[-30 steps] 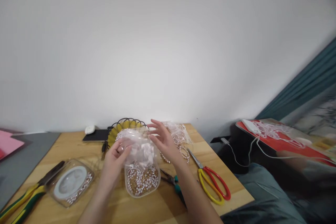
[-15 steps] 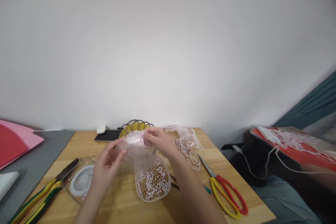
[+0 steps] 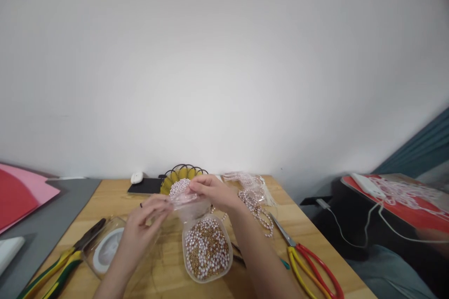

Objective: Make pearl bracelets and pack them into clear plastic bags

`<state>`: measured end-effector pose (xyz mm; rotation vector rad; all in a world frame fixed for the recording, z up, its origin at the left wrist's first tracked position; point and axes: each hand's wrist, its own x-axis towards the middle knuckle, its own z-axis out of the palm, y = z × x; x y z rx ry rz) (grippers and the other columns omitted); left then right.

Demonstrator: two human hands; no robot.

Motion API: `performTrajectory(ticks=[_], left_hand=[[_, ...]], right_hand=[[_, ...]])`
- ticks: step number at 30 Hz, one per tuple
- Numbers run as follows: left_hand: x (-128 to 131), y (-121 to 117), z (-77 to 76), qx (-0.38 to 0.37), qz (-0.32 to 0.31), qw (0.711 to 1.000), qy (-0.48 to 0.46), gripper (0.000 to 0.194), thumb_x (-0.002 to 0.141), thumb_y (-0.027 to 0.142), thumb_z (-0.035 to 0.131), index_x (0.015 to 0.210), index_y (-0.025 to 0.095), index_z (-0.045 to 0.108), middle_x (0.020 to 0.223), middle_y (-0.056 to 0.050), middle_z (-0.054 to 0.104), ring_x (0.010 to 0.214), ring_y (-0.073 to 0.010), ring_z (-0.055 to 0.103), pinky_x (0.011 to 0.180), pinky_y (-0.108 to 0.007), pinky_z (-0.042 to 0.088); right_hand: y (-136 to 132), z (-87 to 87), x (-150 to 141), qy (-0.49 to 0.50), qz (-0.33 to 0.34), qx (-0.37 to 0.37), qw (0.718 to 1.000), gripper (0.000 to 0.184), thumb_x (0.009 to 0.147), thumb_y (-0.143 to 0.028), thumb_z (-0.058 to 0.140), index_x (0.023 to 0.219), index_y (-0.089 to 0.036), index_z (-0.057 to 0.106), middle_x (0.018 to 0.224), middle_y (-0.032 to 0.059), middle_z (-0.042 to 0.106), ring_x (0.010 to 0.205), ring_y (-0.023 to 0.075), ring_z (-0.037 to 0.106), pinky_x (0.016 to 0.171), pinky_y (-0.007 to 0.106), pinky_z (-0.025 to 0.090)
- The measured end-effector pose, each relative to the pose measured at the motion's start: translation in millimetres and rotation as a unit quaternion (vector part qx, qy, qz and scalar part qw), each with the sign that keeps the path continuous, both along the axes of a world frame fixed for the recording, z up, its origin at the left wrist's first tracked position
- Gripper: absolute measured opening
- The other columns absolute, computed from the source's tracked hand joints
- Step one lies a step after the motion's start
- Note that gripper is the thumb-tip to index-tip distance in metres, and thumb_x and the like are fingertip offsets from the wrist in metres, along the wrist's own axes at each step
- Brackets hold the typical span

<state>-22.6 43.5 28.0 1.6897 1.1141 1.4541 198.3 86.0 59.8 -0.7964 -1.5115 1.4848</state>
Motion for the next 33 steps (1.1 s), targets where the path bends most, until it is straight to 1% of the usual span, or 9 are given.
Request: performTrajectory(ticks=[7,13,17,19,24,27,30,32,33], left_hand=[[-6,-4,6.8,0.093,-0.043,0.990,0.094,0.015,0.082,0.032,0.070,0.081,0.033,0.085,0.103,-0.011,0.079,0.094,-0.0310,0.073,0.075,-0.035,0.060],[-10,-13,-5.2,0.122,-0.014,0.992,0.034,0.017,0.088,0.025,0.069,0.078,0.033,0.081,0.132,-0.007,0.069,0.114,-0.0316,0.070,0.090,-0.041,0.061],[-10,-16,-9.4,0.039,-0.023,0.999,0.013,0.017,0.085,0.040,0.074,0.074,0.028,0.078,0.098,-0.008,0.081,0.090,-0.0297,0.076,0.080,-0.038,0.062],[-15,-15,-8.5,-0.015,0.012,1.000,-0.006,0.025,0.082,0.051,0.076,0.077,0.026,0.076,0.090,-0.008,0.081,0.085,-0.0288,0.076,0.076,-0.036,0.062],[-56,3,-10.1,-0.142,0.161,0.974,-0.068,0.057,0.070,0.062,0.081,0.110,0.025,0.066,0.081,-0.001,0.077,0.066,-0.0212,0.071,0.061,-0.030,0.059],[-83,16,-20.5,-0.203,0.191,0.960,0.019,0.070,0.074,0.063,0.074,0.129,0.025,0.053,0.067,0.003,0.075,0.062,-0.0224,0.070,0.059,-0.032,0.058],[-94,24,-32.0,-0.208,0.199,0.953,0.092,0.083,0.061,0.059,0.079,0.128,0.014,0.056,0.040,0.009,0.054,0.043,-0.0248,0.060,0.046,-0.033,0.050],[-91,27,-34.2,-0.194,0.220,0.948,0.122,0.086,0.058,0.058,0.076,0.126,0.010,0.058,0.050,0.002,0.063,0.051,-0.0307,0.066,0.049,-0.040,0.053],[-87,28,-32.9,-0.184,0.236,0.945,0.131,0.085,0.057,0.058,0.074,0.126,0.009,0.059,0.067,-0.007,0.073,0.067,-0.0366,0.072,0.058,-0.045,0.057]], right_hand=[[-7,5.2,-8,0.048,-0.025,-0.001,0.999,0.030,0.082,-0.051,0.076,0.072,-0.023,0.078,0.072,0.0023,0.074,0.071,0.0162,0.068,0.070,0.030,0.054],[-6,8.4,-1,0.116,-0.208,0.012,0.971,0.043,0.075,-0.062,0.078,0.074,-0.020,0.069,0.075,0.0013,0.071,0.063,0.0152,0.067,0.063,0.029,0.058],[2,2.8,7,0.102,-0.293,0.026,0.950,0.043,0.079,-0.064,0.071,0.079,-0.022,0.063,0.063,-0.0020,0.063,0.054,0.0167,0.065,0.056,0.030,0.055],[10,-2.4,11,0.104,-0.318,0.022,0.942,0.041,0.079,-0.063,0.070,0.079,-0.023,0.059,0.060,-0.0034,0.060,0.053,0.0181,0.066,0.052,0.028,0.053],[24,-12.0,22,0.105,-0.313,0.001,0.944,0.044,0.075,-0.065,0.069,0.079,-0.024,0.052,0.064,-0.0047,0.059,0.051,0.0182,0.068,0.046,0.025,0.047],[23,-12.2,21,0.096,-0.284,-0.011,0.954,0.045,0.074,-0.065,0.068,0.079,-0.024,0.052,0.065,-0.0047,0.060,0.051,0.0182,0.069,0.048,0.026,0.048],[18,-10.7,12,0.077,-0.243,-0.020,0.967,0.044,0.075,-0.064,0.070,0.078,-0.024,0.053,0.061,-0.0051,0.060,0.050,0.0184,0.068,0.050,0.028,0.051],[14,-9.7,4,0.065,-0.219,-0.022,0.973,0.043,0.075,-0.064,0.070,0.078,-0.024,0.053,0.058,-0.0057,0.059,0.050,0.0184,0.068,0.050,0.028,0.052],[11,-9.1,0,0.059,-0.209,-0.022,0.976,0.043,0.076,-0.063,0.070,0.078,-0.025,0.052,0.058,-0.0058,0.059,0.049,0.0184,0.067,0.050,0.028,0.052]])
